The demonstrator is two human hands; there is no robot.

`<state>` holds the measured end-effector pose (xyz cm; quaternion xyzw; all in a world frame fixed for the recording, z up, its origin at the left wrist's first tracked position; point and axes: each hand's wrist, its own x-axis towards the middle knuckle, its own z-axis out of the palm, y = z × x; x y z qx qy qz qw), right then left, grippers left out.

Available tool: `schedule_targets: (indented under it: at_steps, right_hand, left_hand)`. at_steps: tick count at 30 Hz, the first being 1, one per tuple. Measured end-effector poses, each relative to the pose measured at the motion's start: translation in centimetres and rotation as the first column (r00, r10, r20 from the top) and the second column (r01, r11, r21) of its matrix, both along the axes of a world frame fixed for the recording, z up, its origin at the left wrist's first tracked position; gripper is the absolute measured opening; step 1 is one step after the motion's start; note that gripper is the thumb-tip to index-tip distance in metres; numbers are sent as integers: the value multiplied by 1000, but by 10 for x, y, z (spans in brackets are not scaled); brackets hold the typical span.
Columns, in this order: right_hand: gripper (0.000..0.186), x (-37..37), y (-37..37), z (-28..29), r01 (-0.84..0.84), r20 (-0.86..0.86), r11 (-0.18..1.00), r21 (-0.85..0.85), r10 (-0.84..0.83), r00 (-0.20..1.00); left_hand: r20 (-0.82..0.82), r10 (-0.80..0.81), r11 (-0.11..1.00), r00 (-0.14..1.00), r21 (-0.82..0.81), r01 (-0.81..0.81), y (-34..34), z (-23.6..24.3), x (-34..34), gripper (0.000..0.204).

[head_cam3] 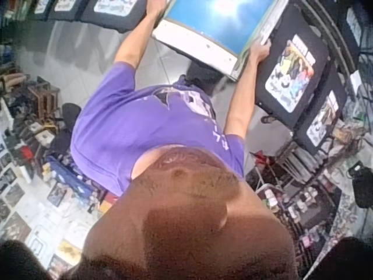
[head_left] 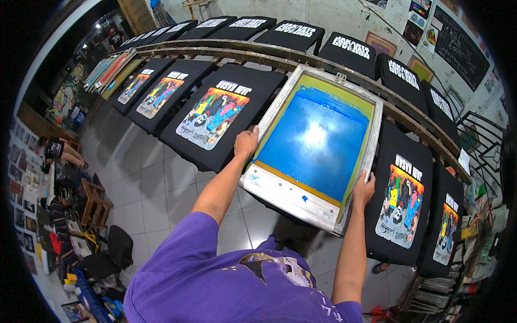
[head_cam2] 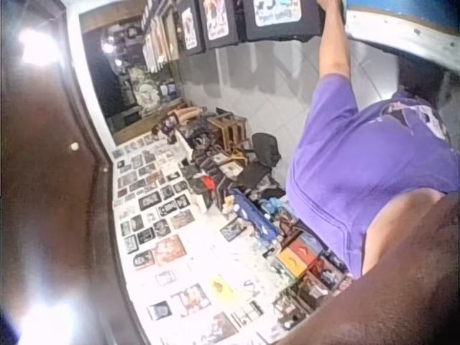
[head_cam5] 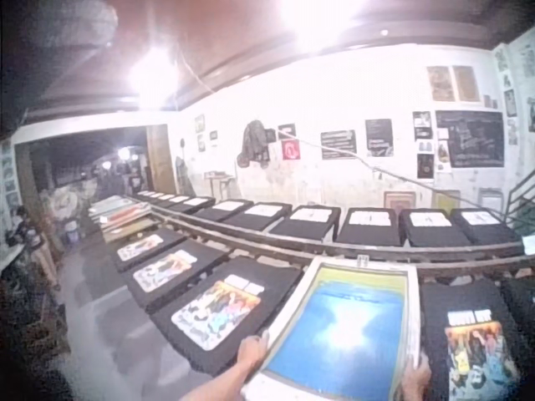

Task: The person performs screen printing on a series of black t-shirts using a squeegee and a screen frame. They apply blue ink to the shirts, which are laid out on a multi-station printing table, and then lift the screen to reveal the printed design.

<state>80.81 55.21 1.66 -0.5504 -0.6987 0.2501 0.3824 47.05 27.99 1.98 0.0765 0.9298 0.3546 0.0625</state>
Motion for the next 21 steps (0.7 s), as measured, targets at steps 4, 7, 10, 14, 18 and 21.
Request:
schedule_targets:
  at_steps: [4,7,10,14,18,21]
  right_hand:
    - [52,2,6,-6,-43,15,998,-37,44,999]
    - [53,3,7,-6,-51,1,998,-26,51,999]
    - [53,-2,-2,2,45,8,998,-53,-44,999]
    - [52,2,6,-7,-18,15,1000,-14,19,1000]
    - [52,2,8,-9,-22,25,999,-33,23,999]
    - [53,4,6,-3,-49,26,996,-79,51,998]
  left_hand:
    - [-13,6,1000,1000,12,-6,0,-3,-2,65]
    - [8,-3,1000,1000,2,3,2,-3,-3,65]
    - [14,-6,1000,1000,-6,6,-1,-5,-5,65]
    - [15,-4,1000,1000,-15,4,2,-6,-6,65]
    - [-13,-8,1000,1000,-16,8,2,-9,-8,66]
    - [-10,8,1000,1000,-8,-8,1,-9,-6,65]
